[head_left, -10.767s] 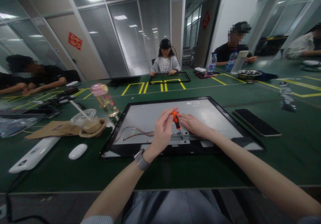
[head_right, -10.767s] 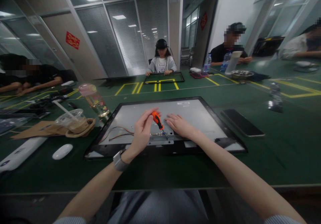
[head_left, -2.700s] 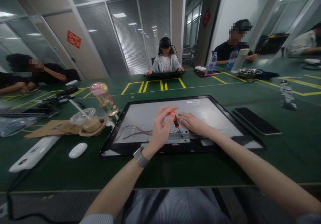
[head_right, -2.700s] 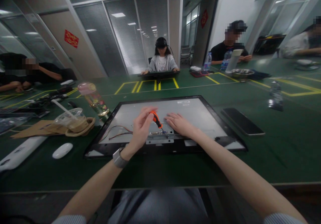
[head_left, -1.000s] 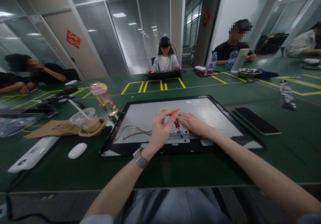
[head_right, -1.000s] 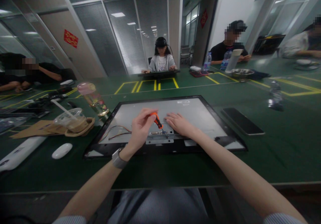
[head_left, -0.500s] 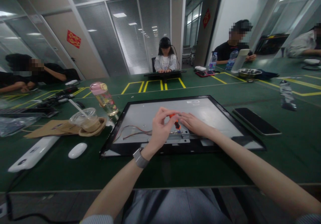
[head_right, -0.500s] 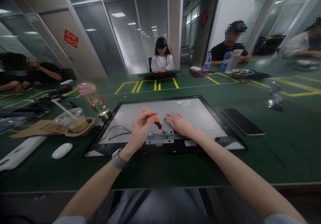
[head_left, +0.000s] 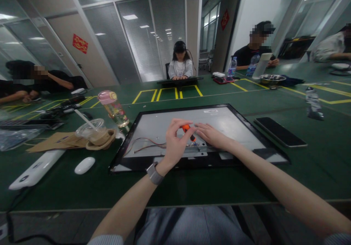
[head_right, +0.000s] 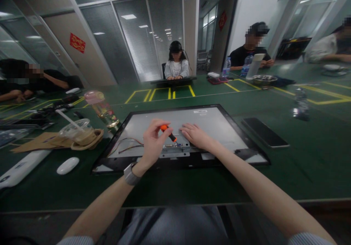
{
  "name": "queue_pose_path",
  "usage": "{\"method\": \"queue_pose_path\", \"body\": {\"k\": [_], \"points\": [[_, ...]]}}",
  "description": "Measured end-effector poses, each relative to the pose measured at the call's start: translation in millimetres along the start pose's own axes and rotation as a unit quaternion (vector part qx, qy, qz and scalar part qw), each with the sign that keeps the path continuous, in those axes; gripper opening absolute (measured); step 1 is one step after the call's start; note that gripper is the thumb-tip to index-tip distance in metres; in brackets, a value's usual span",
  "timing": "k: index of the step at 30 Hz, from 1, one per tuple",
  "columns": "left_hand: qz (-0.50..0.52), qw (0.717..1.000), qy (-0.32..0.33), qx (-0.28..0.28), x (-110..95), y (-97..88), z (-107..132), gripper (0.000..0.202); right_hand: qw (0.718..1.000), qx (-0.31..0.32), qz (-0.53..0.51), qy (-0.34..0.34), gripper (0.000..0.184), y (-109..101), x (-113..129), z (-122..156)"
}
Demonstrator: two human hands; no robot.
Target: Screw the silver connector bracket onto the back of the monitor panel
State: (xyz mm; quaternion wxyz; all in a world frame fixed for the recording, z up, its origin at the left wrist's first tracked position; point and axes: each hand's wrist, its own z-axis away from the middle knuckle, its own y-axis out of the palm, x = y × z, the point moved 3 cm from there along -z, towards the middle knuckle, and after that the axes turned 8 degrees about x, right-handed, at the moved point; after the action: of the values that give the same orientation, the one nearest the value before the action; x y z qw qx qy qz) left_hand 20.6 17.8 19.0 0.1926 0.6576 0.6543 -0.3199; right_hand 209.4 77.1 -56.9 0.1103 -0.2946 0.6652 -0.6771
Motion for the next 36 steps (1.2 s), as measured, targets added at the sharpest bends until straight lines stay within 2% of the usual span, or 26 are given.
{"method": "queue_pose_path", "body": {"k": [2, 8, 14, 19, 22, 29, 33, 36], "points": [[-0.011, 1.0, 0.009, -0.005, -1.4, -1.0, 0.2, 0.014, 1.0, 0.003, -0.004, 0.001, 0.054, 0.1, 0.1, -0.1], [0.032, 0.998, 0.005, 0.063, -6.0, 0.5, -0.3, 0.031, 1.0, 0.012, -0.007, 0.01, 0.053, -1.5, 1.8, 0.1], [-0.01, 0.999, 0.027, 0.03, -4.9, 0.7, 1.1, 0.017, 1.0, 0.009, -0.013, 0.003, 0.055, -2.8, 2.4, 1.4], [0.011, 0.998, 0.011, 0.061, -7.7, 2.0, 1.7, 0.03, 1.0, 0.003, -0.004, -0.001, 0.053, -1.1, 1.9, 0.3], [0.041, 0.997, -0.001, 0.067, -6.3, 3.3, 1.6, 0.031, 1.0, -0.006, -0.003, -0.006, 0.052, 0.4, 1.0, -0.4], [0.009, 1.0, 0.006, 0.02, -3.2, -0.2, -1.5, 0.017, 1.0, 0.001, -0.005, 0.004, 0.054, 0.9, -0.7, 0.5], [0.034, 0.998, 0.004, 0.053, -9.1, -1.1, -2.8, 0.03, 1.0, 0.004, -0.002, 0.012, 0.054, -0.2, 0.2, 0.1], [0.049, 0.996, 0.004, 0.074, -10.8, 0.2, -2.9, 0.03, 1.0, 0.005, -0.002, 0.006, 0.054, -0.7, 1.1, 0.0]]}}
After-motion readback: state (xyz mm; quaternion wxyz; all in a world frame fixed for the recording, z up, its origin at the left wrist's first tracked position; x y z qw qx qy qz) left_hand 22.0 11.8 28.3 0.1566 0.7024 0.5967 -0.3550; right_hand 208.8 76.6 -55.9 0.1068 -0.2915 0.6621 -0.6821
